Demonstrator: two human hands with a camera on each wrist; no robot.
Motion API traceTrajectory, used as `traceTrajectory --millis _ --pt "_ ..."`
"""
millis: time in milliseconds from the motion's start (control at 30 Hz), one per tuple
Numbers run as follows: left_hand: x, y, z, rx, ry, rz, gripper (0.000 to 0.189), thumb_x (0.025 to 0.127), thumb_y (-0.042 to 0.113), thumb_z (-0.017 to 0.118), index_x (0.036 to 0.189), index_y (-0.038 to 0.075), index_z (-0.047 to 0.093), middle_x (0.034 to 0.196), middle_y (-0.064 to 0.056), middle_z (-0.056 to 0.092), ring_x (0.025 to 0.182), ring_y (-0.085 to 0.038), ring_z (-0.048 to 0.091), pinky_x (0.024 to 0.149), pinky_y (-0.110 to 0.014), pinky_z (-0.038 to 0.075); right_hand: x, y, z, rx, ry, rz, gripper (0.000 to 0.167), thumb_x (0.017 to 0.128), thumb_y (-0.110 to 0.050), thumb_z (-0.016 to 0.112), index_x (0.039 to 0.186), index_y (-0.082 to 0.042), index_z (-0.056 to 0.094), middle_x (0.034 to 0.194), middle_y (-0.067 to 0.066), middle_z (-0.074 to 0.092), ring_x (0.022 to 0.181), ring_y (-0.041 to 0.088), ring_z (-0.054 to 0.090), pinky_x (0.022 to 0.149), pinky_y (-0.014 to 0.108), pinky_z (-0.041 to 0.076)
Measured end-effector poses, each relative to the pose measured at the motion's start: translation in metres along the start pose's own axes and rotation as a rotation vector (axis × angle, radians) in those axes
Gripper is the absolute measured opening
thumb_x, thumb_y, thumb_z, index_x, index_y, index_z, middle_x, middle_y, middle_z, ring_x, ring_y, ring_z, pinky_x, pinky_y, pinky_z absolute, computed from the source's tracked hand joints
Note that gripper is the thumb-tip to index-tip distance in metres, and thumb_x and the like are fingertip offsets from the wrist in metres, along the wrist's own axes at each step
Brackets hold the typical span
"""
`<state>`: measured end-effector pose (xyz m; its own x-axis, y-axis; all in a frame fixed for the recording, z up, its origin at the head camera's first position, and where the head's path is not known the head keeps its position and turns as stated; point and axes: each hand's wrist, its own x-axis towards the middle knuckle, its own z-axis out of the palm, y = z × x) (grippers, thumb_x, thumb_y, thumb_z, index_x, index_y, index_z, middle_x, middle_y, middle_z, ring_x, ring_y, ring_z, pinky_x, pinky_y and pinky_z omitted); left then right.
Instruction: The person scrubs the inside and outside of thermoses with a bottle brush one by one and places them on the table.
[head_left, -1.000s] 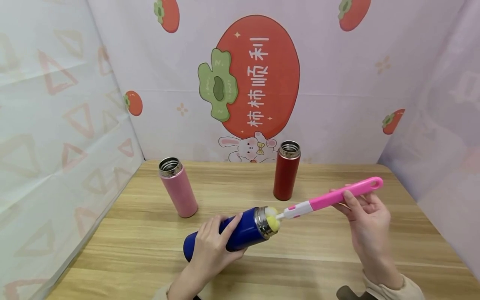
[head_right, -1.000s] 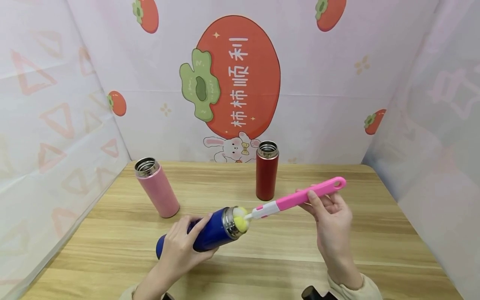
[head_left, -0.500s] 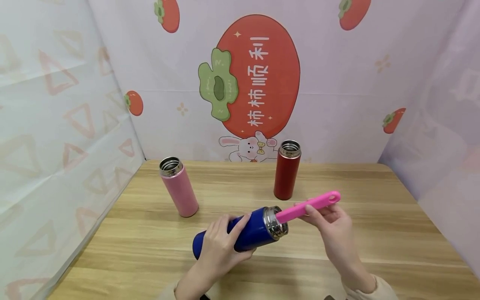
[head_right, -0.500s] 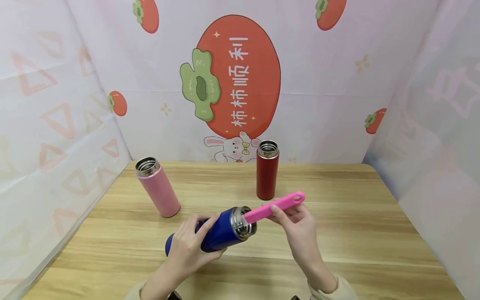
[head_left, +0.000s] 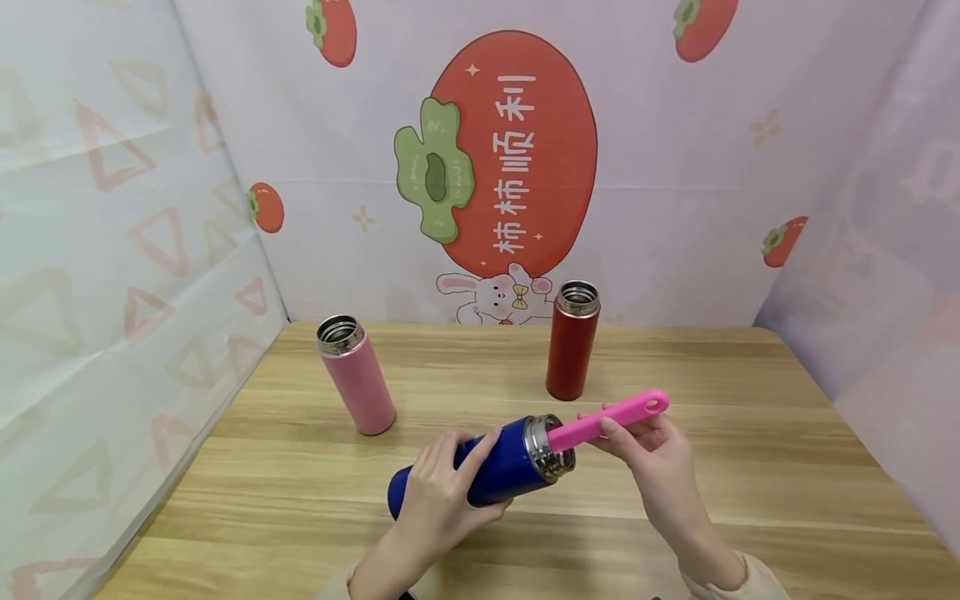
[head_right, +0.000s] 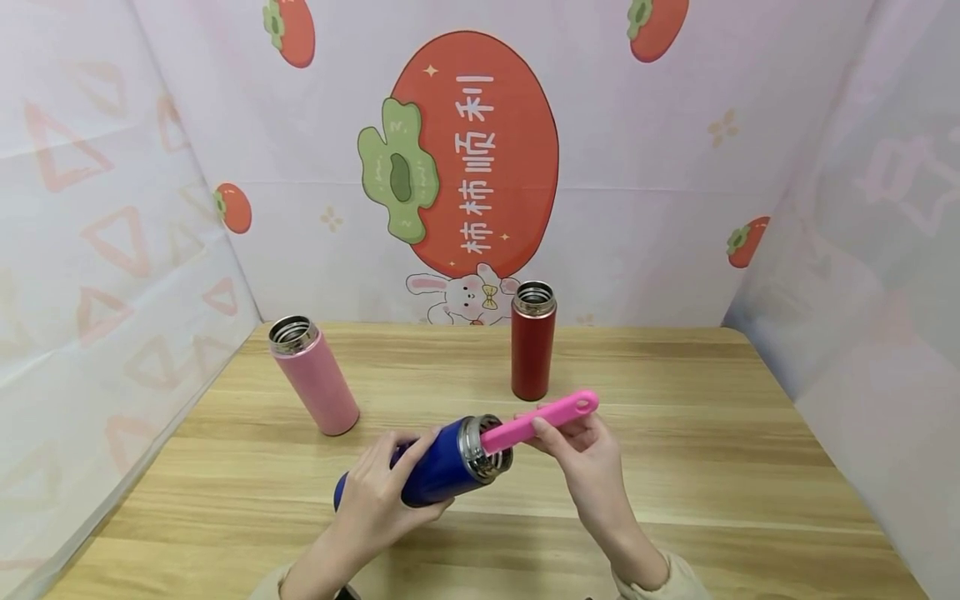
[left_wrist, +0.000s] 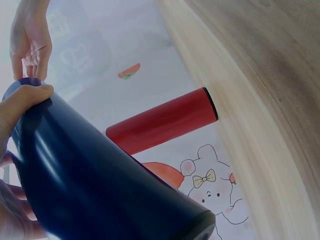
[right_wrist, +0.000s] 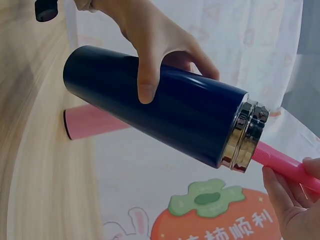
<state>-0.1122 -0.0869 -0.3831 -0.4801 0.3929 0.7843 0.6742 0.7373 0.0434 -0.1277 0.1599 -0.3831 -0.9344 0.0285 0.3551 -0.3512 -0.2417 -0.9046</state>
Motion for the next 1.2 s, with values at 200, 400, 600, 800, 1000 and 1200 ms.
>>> traceTrajectory --millis 200,400,600,800,1000,1200 --pt "-0.002 -0.001 0.0 -0.002 -0.001 -0.004 0.084 0.046 0.038 0.083 0.121 0.015 0.052 0.088 -0.008 0.054 0.074 -0.02 0.054 0.062 -0.035 0.047 -0.004 -0.037 0.022 -0.06 0.083 0.076 0.019 0.085 0.0 0.055 0.1 0.009 0.048 0.09 0.013 0.066 0.083 0.024 0.064 0.075 0.035 0.048" --pt "-0.004 -0.003 0.0 0.001 0.006 -0.001 0.084 0.045 0.038 0.083 0.121 0.015 0.053 0.087 -0.008 0.054 0.074 -0.02 0.054 0.063 -0.035 0.047 -0.003 -0.043 0.021 -0.029 0.095 0.074 0.012 0.086 0.002 0.052 0.098 0.004 0.051 0.088 0.01 0.067 0.082 0.021 0.065 0.076 0.033 0.048" --pt "-0.005 -0.004 -0.001 0.007 0.007 0.004 0.085 0.045 0.038 0.083 0.121 0.015 0.053 0.087 -0.008 0.054 0.074 -0.02 0.054 0.063 -0.035 0.047 -0.002 -0.044 0.016 0.001 0.095 0.024 0.015 0.086 0.001 0.052 0.1 0.007 0.05 0.09 0.016 0.066 0.084 0.024 0.064 0.076 0.035 0.048" --pt "-0.007 -0.005 -0.002 0.01 -0.011 -0.002 0.085 0.046 0.039 0.082 0.122 0.015 0.052 0.088 -0.008 0.054 0.074 -0.02 0.054 0.062 -0.035 0.047 0.005 -0.035 -0.003 0.19 0.058 -0.114 0.017 0.086 0.007 0.049 0.102 0.013 0.047 0.089 0.017 0.064 0.085 0.029 0.063 0.075 0.037 0.047" --pt "-0.01 -0.008 -0.003 0.026 -0.001 0.006 0.084 0.045 0.038 0.082 0.12 0.014 0.054 0.088 -0.008 0.054 0.073 -0.019 0.054 0.062 -0.035 0.047 0.007 -0.05 -0.006 0.358 0.071 -0.158 0.014 0.085 0.011 0.047 0.097 0.012 0.052 0.084 0.016 0.064 0.081 0.03 0.064 0.073 0.038 0.047" --pt "-0.01 -0.009 -0.004 0.029 0.007 0.025 0.085 0.045 0.039 0.082 0.121 0.014 0.054 0.088 -0.008 0.054 0.074 -0.019 0.054 0.063 -0.035 0.046 0.007 -0.059 -0.011 0.446 0.08 -0.17 0.021 0.085 0.017 0.039 0.097 0.012 0.055 0.083 0.019 0.064 0.079 0.03 0.064 0.072 0.038 0.047"
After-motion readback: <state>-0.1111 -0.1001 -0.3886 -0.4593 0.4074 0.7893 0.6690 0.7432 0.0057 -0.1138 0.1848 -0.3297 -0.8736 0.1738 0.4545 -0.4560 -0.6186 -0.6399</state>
